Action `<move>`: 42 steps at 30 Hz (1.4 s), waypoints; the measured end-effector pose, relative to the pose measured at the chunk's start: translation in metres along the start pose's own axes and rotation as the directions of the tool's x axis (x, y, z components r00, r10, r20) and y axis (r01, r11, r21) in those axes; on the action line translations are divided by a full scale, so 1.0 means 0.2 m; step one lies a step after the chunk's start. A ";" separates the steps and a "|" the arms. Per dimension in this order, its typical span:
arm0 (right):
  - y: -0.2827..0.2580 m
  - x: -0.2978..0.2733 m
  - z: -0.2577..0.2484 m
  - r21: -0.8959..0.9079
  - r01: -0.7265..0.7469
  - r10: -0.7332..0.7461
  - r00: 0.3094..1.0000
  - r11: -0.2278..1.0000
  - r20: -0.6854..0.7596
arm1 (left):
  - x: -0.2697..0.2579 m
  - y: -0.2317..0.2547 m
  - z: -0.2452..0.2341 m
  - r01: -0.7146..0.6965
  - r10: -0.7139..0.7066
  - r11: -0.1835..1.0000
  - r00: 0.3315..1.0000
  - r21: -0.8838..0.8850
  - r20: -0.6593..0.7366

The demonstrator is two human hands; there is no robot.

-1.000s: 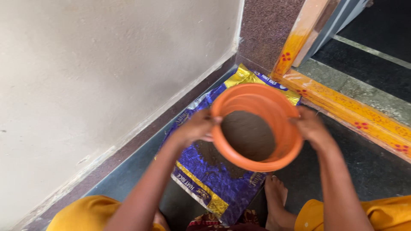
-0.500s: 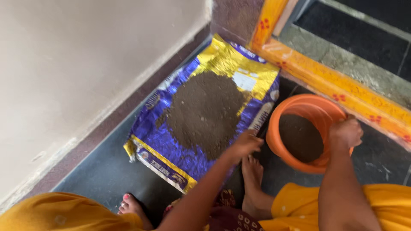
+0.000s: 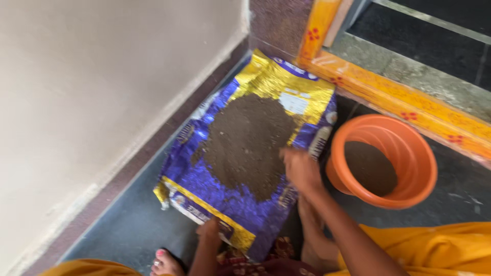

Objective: The person mixes soil on a plastic bag by hand and then transfers the soil into a plastic pot.

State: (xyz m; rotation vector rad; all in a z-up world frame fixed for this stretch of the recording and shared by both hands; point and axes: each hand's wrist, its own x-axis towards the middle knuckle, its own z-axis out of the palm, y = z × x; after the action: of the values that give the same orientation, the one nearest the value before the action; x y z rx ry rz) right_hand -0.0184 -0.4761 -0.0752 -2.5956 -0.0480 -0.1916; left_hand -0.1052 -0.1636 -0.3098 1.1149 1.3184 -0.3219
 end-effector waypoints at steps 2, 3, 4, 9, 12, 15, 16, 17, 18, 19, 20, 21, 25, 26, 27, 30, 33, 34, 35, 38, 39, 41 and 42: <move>-0.05 -0.13 0.12 -0.012 -0.009 0.011 0.984 1.000 0.179 | -0.04 0.04 0.03 0.025 -0.008 0.987 0.994 0.158 -0.105; -0.05 -0.19 0.15 -0.054 0.068 -0.050 0.958 0.996 0.281 | -0.06 0.05 0.04 0.049 -0.011 0.971 0.987 0.236 -0.160; -0.06 -0.24 0.16 -0.091 0.139 -0.094 0.919 0.986 0.383 | -0.08 0.06 0.06 0.086 -0.019 0.964 0.966 0.252 -0.257; -0.16 -0.43 0.12 -0.281 0.254 0.091 0.570 0.926 0.817 | 0.01 0.01 0.01 0.031 -0.003 0.989 0.982 0.142 -0.190; -0.16 -0.48 0.19 -0.091 0.391 -0.142 0.528 0.916 0.838 | 0.09 -0.03 0.06 0.012 0.014 0.968 0.994 -0.249 0.105; -0.17 -0.49 0.24 -0.085 0.434 -0.167 0.510 0.897 0.844 | -0.01 0.05 0.16 -0.230 0.240 0.962 0.969 -0.149 0.060; -0.17 -0.50 0.23 -0.085 0.459 -0.192 0.525 0.884 0.829 | -0.09 0.11 0.17 -0.337 0.337 0.932 0.941 0.131 0.029; -0.17 -0.51 0.22 -0.086 0.483 -0.218 0.538 0.871 0.814 | -0.18 0.19 0.18 -0.407 0.434 0.820 0.901 0.402 0.026; -0.17 -0.52 0.21 -0.112 0.480 -0.206 0.560 0.870 0.803 | -0.27 0.25 0.17 -0.430 0.523 0.635 0.851 0.641 0.052; -0.16 -0.52 0.20 -0.138 0.476 -0.194 0.582 0.869 0.790 | -0.35 0.29 0.17 -0.449 0.542 0.655 0.840 0.608 0.037; -0.14 -0.52 0.20 -0.161 0.475 -0.186 0.603 0.865 0.776 | -0.42 0.32 0.16 -0.469 0.562 0.673 0.827 0.571 0.017; -0.12 -0.54 0.21 -0.216 0.500 -0.202 0.654 0.839 0.729 | -0.48 0.34 0.14 -0.489 0.581 0.689 0.814 0.534 -0.004; -0.04 -0.52 0.29 -0.303 0.554 -0.333 0.766 0.776 0.549 | -0.59 0.43 0.05 -0.532 0.623 0.677 0.782 0.509 -0.012; -0.03 -0.52 0.30 -0.290 0.562 -0.369 0.774 0.775 0.514 | -0.61 0.44 0.02 -0.549 0.633 0.673 0.774 0.496 -0.001; -0.04 -0.52 0.30 -0.255 0.585 -0.433 0.772 0.770 0.465 | -0.63 0.45 0.00 -0.567 0.643 0.668 0.766 0.482 0.009; -0.11 -0.56 0.33 -0.194 0.642 -0.520 0.733 0.741 0.439 | -0.59 0.50 -0.09 -0.554 0.656 0.618 0.754 0.558 0.021; -0.24 -0.55 0.36 -0.207 0.693 -0.520 0.674 0.691 0.524 | -0.53 0.50 -0.21 -0.540 0.685 0.606 0.728 0.583 -0.037; -0.30 -0.60 0.37 -0.185 0.705 -0.560 0.671 0.684 0.486 | -0.51 0.49 -0.26 -0.561 0.695 0.615 0.718 0.554 -0.044; -0.35 -0.59 0.36 -0.142 0.715 -0.591 0.658 0.685 0.467 | -0.48 0.47 -0.31 -0.582 0.705 0.622 0.708 0.524 -0.051; -0.52 -0.70 0.32 -0.065 0.730 -0.624 0.624 0.680 0.470 | -0.40 0.48 -0.46 -0.531 0.666 0.703 0.724 0.474 -0.176; -0.59 -0.71 0.30 -0.050 0.735 -0.631 0.613 0.677 0.476 | -0.38 0.48 -0.52 -0.526 0.643 0.740 0.736 0.420 -0.212; -0.70 -0.74 0.28 0.024 0.727 -0.652 0.599 0.686 0.464 | -0.36 0.54 -0.60 -0.500 0.604 0.785 0.750 0.366 -0.271; -0.75 -0.79 0.27 0.065 0.716 -0.654 0.593 0.695 0.469 | -0.36 0.54 -0.66 -0.472 0.578 0.806 0.760 0.358 -0.298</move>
State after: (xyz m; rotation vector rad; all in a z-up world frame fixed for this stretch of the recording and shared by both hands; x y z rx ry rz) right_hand -0.1786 -0.3191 -0.0687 -2.5464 -1.2798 0.1714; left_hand -0.1248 -0.0346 -0.1769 1.8007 1.2545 0.1764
